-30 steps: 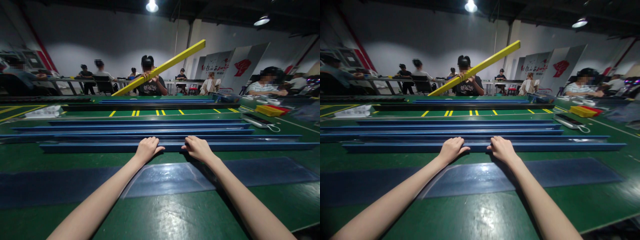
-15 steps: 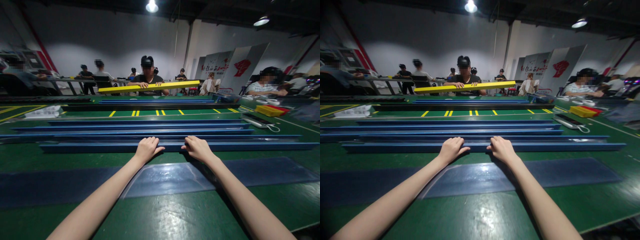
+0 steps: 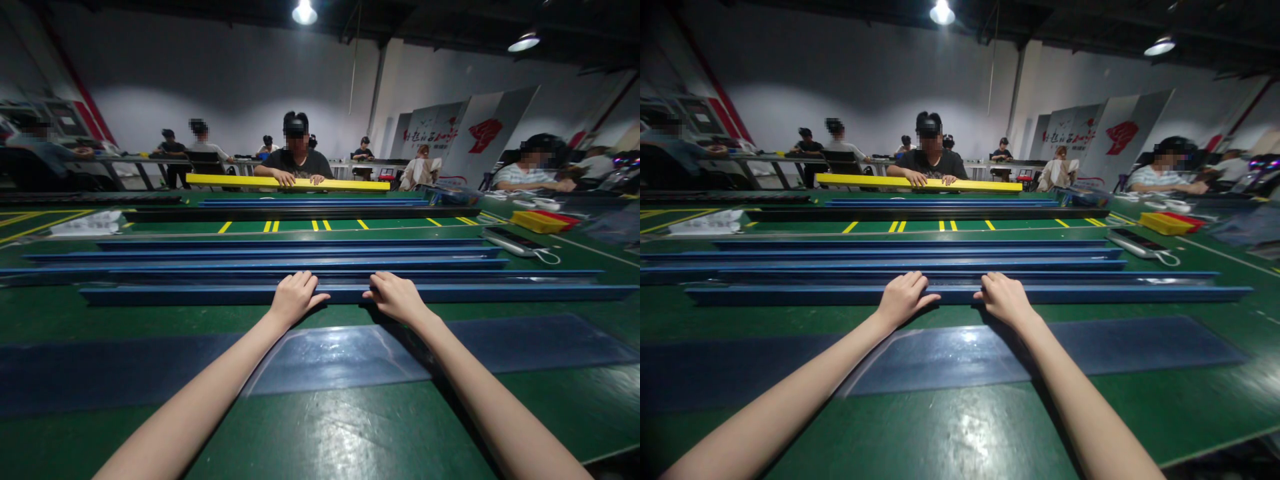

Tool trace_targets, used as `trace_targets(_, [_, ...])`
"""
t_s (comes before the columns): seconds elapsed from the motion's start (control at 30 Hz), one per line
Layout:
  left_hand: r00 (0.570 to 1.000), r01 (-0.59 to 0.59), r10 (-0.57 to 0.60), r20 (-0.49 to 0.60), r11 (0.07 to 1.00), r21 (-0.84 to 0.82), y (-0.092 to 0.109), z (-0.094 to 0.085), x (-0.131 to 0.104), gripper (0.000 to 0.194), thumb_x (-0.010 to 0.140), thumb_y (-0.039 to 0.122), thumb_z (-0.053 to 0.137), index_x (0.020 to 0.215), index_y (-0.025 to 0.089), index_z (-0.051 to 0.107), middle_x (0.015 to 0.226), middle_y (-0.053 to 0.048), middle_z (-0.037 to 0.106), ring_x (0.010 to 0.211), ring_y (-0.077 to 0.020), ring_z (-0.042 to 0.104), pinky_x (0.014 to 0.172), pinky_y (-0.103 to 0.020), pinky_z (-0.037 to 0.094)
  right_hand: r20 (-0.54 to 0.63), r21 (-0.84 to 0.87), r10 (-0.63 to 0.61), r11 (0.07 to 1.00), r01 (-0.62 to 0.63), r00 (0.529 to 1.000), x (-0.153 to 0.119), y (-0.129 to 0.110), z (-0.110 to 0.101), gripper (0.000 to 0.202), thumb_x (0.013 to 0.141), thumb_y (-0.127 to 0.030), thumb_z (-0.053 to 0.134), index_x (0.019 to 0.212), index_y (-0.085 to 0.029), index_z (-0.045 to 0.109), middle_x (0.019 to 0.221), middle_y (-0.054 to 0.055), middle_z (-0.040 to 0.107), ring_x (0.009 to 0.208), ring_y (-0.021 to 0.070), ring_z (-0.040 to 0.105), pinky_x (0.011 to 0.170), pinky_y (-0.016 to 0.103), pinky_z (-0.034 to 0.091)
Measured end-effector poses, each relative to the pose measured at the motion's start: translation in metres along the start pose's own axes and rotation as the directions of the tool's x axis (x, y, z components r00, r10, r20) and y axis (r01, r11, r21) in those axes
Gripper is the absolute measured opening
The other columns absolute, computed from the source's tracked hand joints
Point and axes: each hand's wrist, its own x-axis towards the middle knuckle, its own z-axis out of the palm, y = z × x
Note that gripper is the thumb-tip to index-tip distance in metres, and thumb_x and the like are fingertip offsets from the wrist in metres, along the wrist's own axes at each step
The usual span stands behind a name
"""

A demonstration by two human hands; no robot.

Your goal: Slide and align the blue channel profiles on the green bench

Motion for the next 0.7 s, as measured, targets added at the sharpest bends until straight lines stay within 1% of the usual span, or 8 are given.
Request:
trace_targets(0.37, [0.999, -0.031, 0.032, 0.006, 0.999, -0.029, -0.0001, 0.0007, -0.0001, 0.034, 0.083, 0.047, 0.039, 0.073, 0.016, 0.05, 0.074, -0.005, 0.054, 0.065, -0.0148, 0.049, 0.057, -0.026, 0.032, -0.017, -0.004, -0.011, 1.0, 0.011, 1.0, 0.0, 0.0006, 0.0015, 0.021, 0.084, -0.036, 0.042, 0.082, -0.018, 0.052, 0.088, 0.005, 0.06, 0.081, 0.016, 0.054, 0.052, 0.023, 0.026])
trace_targets(0.7, [1.0, -0.01, 0.01, 0.012, 1.0, -0.018, 0.0002, 0.0009, -0.0001, 0.036, 0.082, 0.048, 0.04, 0.069, 0.016, 0.049, 0.069, -0.004, 0.053, 0.064, -0.0145, 0.048, 0.057, -0.026, 0.032, 0.011, 0.001, -0.003, 1.0, 0.003, 1.0, 0.0001, 0.0004, 0.0008, 0.021, 0.084, -0.036, 0.042, 0.083, -0.018, 0.053, 0.09, 0.007, 0.059, 0.084, 0.0165, 0.054, 0.054, 0.023, 0.029])
